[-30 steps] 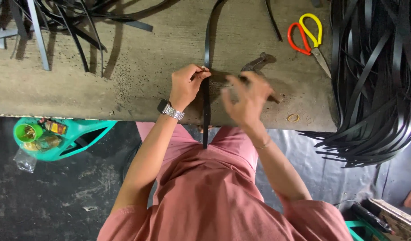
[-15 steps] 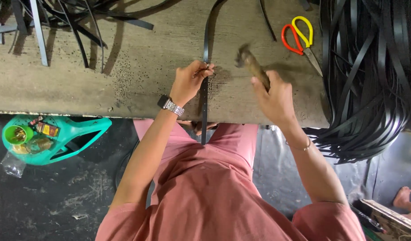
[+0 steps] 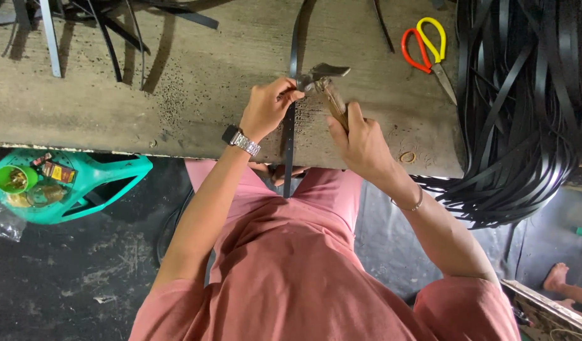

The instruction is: Hammering a long black leather strip on a workbench to flatten or prepare it for assembly.

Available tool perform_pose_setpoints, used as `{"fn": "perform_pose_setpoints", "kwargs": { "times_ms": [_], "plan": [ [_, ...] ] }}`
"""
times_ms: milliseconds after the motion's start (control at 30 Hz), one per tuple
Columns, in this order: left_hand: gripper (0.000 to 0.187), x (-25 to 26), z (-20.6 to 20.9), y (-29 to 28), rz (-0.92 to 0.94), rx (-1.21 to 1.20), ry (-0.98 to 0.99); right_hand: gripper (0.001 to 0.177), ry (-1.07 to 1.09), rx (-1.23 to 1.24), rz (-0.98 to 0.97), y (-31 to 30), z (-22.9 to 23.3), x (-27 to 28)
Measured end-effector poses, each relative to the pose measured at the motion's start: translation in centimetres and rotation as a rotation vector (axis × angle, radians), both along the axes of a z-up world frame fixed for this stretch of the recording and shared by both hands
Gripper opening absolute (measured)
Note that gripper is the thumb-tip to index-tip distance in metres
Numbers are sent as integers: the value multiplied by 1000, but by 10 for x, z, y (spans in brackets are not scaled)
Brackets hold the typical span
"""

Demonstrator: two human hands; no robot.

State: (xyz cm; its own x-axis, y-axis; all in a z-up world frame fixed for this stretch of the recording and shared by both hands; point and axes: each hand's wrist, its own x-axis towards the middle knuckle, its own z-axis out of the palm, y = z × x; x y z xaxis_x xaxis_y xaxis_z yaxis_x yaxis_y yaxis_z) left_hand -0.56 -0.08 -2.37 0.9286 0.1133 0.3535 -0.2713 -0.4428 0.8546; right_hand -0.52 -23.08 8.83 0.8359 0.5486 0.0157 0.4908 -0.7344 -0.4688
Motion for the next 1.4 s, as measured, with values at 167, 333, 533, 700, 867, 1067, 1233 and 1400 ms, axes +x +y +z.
{"fn": "perform_pose_setpoints", "kwargs": {
  "times_ms": [167, 333, 533, 700, 867, 1067, 1233, 1400],
  "plan": [
    [12, -7, 25, 5, -65, 39, 13, 40, -14, -1, 2, -3, -1, 4],
    [8, -4, 17, 6, -54, 31, -48, 41, -137, 162, 17, -3, 23, 12],
    [15, -3, 9, 4, -69, 141, -63, 28, -435, 1050, 171, 16, 84, 0],
    [12, -12, 10, 8, -51, 77, -76, 53, 72, 115, -73, -7, 17, -11],
    [8, -3, 16, 5, -55, 83, -68, 51, -178, 194, -131, -29, 72, -12],
    [21, -7, 25, 3, -102, -34, -36, 39, -401, 310, -193, -60, 36, 17],
    [26, -2, 9, 5, -69, -222, -22, 31, -581, -176, -234, -58, -28, 27],
    [24, -2, 12, 7, -71, -322, -88, 38, -660, -420, -174, -46, -51, 17]
  ]
}}
